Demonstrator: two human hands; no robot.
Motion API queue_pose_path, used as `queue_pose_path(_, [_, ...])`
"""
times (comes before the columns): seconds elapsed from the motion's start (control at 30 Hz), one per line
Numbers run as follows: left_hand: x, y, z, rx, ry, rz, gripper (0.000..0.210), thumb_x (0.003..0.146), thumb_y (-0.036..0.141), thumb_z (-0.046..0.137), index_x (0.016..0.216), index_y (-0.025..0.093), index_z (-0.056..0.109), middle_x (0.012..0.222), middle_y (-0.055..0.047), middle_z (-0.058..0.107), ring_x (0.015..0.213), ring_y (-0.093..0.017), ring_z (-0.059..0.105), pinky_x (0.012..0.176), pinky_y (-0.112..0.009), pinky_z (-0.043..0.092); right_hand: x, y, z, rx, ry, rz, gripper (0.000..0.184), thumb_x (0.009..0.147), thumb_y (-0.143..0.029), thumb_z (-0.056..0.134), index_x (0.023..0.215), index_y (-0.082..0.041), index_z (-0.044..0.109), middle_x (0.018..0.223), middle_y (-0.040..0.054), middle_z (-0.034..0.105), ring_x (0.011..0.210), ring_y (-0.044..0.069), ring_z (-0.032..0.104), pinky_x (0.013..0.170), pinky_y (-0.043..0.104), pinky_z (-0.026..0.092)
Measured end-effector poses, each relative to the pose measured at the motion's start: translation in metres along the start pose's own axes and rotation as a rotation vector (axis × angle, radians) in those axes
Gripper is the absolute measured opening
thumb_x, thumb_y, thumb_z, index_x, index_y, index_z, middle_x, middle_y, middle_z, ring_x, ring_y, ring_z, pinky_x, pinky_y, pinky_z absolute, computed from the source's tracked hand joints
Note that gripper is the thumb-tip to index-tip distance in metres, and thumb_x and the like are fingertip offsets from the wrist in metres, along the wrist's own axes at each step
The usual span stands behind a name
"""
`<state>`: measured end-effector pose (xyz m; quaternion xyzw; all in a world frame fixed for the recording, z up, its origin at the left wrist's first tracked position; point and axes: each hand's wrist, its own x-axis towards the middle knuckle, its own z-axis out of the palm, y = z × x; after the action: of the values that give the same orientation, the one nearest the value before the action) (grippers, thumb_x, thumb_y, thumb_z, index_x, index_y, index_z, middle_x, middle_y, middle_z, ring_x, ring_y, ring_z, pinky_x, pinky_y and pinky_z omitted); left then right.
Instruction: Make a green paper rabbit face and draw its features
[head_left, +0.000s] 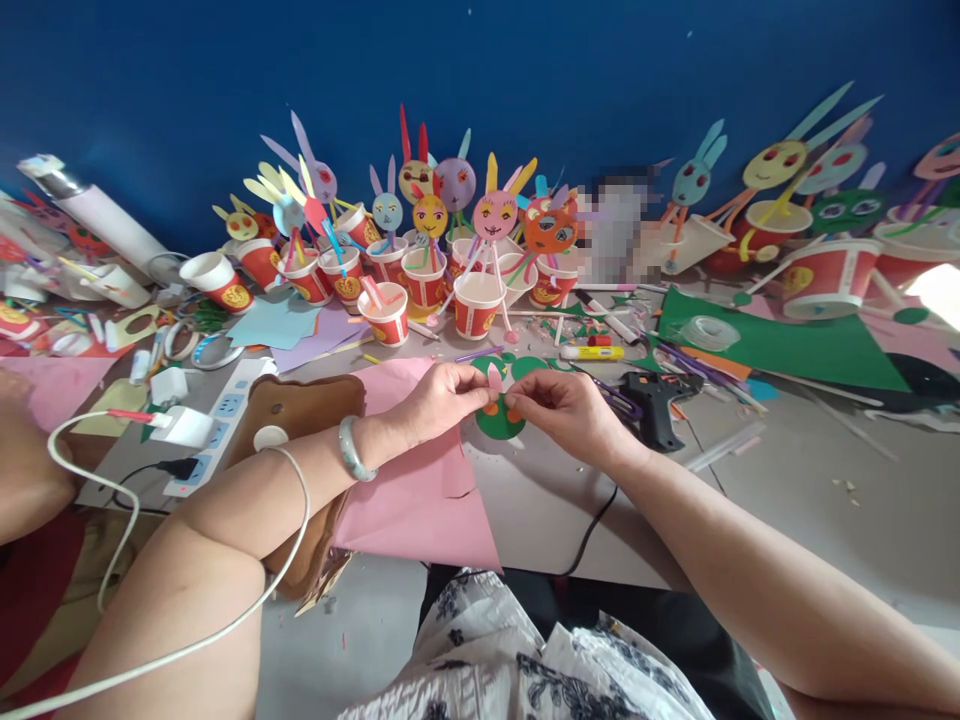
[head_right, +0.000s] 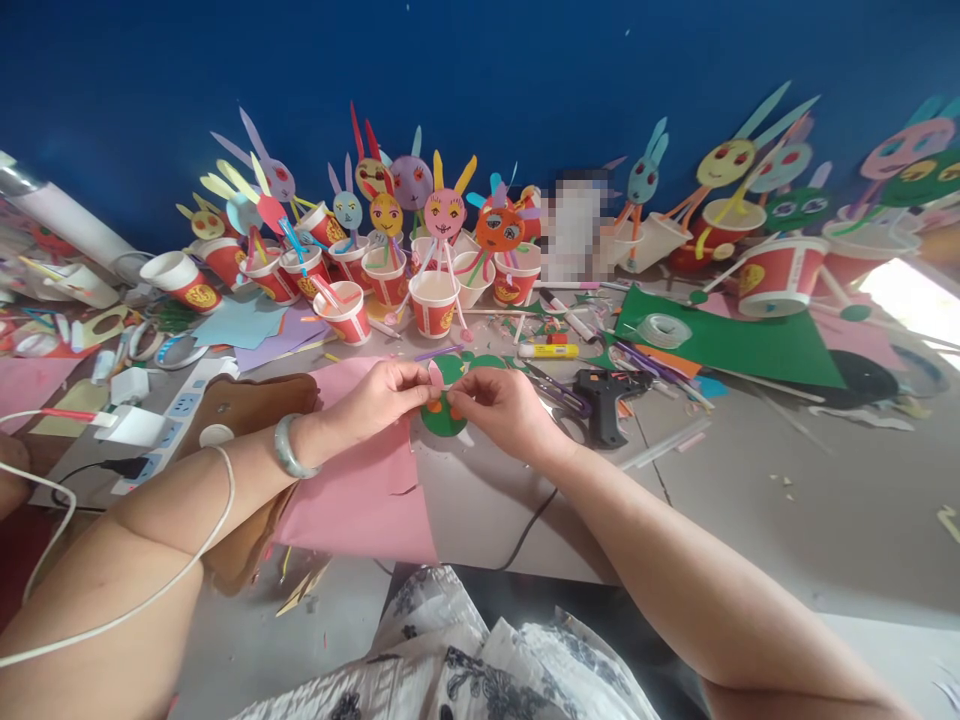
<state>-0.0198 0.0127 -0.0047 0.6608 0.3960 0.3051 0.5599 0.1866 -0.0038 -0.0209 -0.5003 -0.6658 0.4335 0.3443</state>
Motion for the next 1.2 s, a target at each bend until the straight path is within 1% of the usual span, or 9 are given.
queue_pose_path(0.13, [0.0, 0.0, 0.0, -0.001, 0.002, -0.04, 0.031, 0.085, 0.041, 0.066, 0.068, 0.017, 0.058, 0.062, 0.004, 0.043, 0.06, -0.009, 0.034, 0.058, -0.026, 0.027, 0.001, 0.0, 0.0, 0.01, 0.006, 0.014, 0.028, 0.084, -0.045, 0.07, 0.075, -0.019, 0.071, 0.07, 0.0058, 0.075, 0.063, 0.018, 0.064, 0.058, 0.03, 0.049])
queue_pose_path(0.3, [0.0, -0.002, -0.001, 0.012, -0.016, -0.027, 0.025, 0.083, 0.037, 0.066, 0.073, 0.015, 0.062, 0.069, 0.002, 0.053, 0.068, -0.01, 0.043, 0.065, -0.025, 0.035, 0.001, 0.001, 0.0, 0.034, 0.005, 0.004, 0.03, 0.083, -0.048, 0.072, 0.077, -0.018, 0.072, 0.069, 0.0056, 0.074, 0.063, 0.018, 0.064, 0.057, 0.03, 0.049])
queue_pose_path(0.47, [0.001, -0.002, -0.001, 0.015, 0.002, -0.011, 0.023, 0.081, 0.037, 0.066, 0.072, 0.015, 0.062, 0.069, 0.002, 0.055, 0.069, -0.01, 0.046, 0.067, -0.025, 0.038, 0.001, 0.001, 0.001, 0.05, 0.015, -0.002, 0.03, 0.082, -0.048, 0.074, 0.077, -0.019, 0.071, 0.07, 0.0058, 0.075, 0.064, 0.018, 0.065, 0.059, 0.03, 0.051])
queue_pose_path(0.67, [0.001, -0.002, 0.0, 0.0, 0.035, 0.004, 0.023, 0.08, 0.037, 0.065, 0.072, 0.015, 0.061, 0.069, 0.001, 0.055, 0.068, -0.01, 0.047, 0.065, -0.025, 0.038, 0.002, -0.002, 0.002, 0.051, 0.045, -0.003, 0.023, 0.08, -0.041, 0.073, 0.074, -0.019, 0.068, 0.068, 0.0043, 0.072, 0.063, 0.017, 0.064, 0.058, 0.029, 0.049])
queue_pose_path(0.8, [0.0, -0.003, 0.0, -0.009, 0.014, -0.015, 0.021, 0.08, 0.036, 0.066, 0.077, 0.015, 0.063, 0.072, 0.0, 0.058, 0.071, -0.011, 0.05, 0.067, -0.026, 0.039, 0.003, -0.002, 0.003, 0.042, 0.06, -0.01, 0.02, 0.08, -0.038, 0.071, 0.073, -0.019, 0.067, 0.067, 0.0034, 0.071, 0.063, 0.016, 0.062, 0.058, 0.028, 0.047])
queue_pose_path(0.93, [0.001, -0.005, -0.001, -0.001, 0.01, -0.013, 0.02, 0.077, 0.034, 0.066, 0.075, 0.014, 0.063, 0.071, 0.0, 0.058, 0.07, -0.011, 0.049, 0.067, -0.026, 0.039, 0.002, -0.002, 0.003, 0.043, 0.036, -0.021, 0.026, 0.083, -0.044, 0.072, 0.075, -0.019, 0.069, 0.069, 0.0042, 0.072, 0.065, 0.017, 0.063, 0.06, 0.029, 0.048])
queue_pose_path(1.0, [0.002, -0.005, -0.001, -0.017, 0.046, -0.014, 0.019, 0.076, 0.033, 0.066, 0.073, 0.014, 0.063, 0.071, 0.0, 0.059, 0.07, -0.011, 0.051, 0.068, -0.026, 0.041, 0.003, -0.003, 0.001, 0.037, 0.045, -0.039, 0.032, 0.085, -0.05, 0.07, 0.075, -0.02, 0.069, 0.07, 0.0041, 0.071, 0.065, 0.017, 0.061, 0.06, 0.03, 0.046])
queue_pose_path(1.07, [0.004, -0.005, -0.003, -0.046, 0.128, 0.007, 0.019, 0.075, 0.034, 0.066, 0.072, 0.015, 0.062, 0.071, 0.0, 0.06, 0.07, -0.011, 0.052, 0.07, -0.027, 0.042, 0.004, -0.001, -0.003, -0.01, 0.115, -0.057, 0.036, 0.088, -0.054, 0.069, 0.076, -0.02, 0.069, 0.069, 0.0033, 0.069, 0.062, 0.016, 0.057, 0.059, 0.03, 0.043])
queue_pose_path(1.2, [0.01, -0.006, -0.011, -0.058, 0.361, 0.086, 0.024, 0.072, 0.035, 0.069, 0.062, 0.018, 0.055, 0.062, 0.003, 0.052, 0.064, -0.01, 0.044, 0.062, -0.025, 0.037, 0.012, 0.011, -0.012, -0.235, 0.295, -0.129, 0.023, 0.087, -0.043, 0.068, 0.082, -0.021, 0.072, 0.073, 0.0037, 0.069, 0.063, 0.017, 0.054, 0.061, 0.032, 0.042])
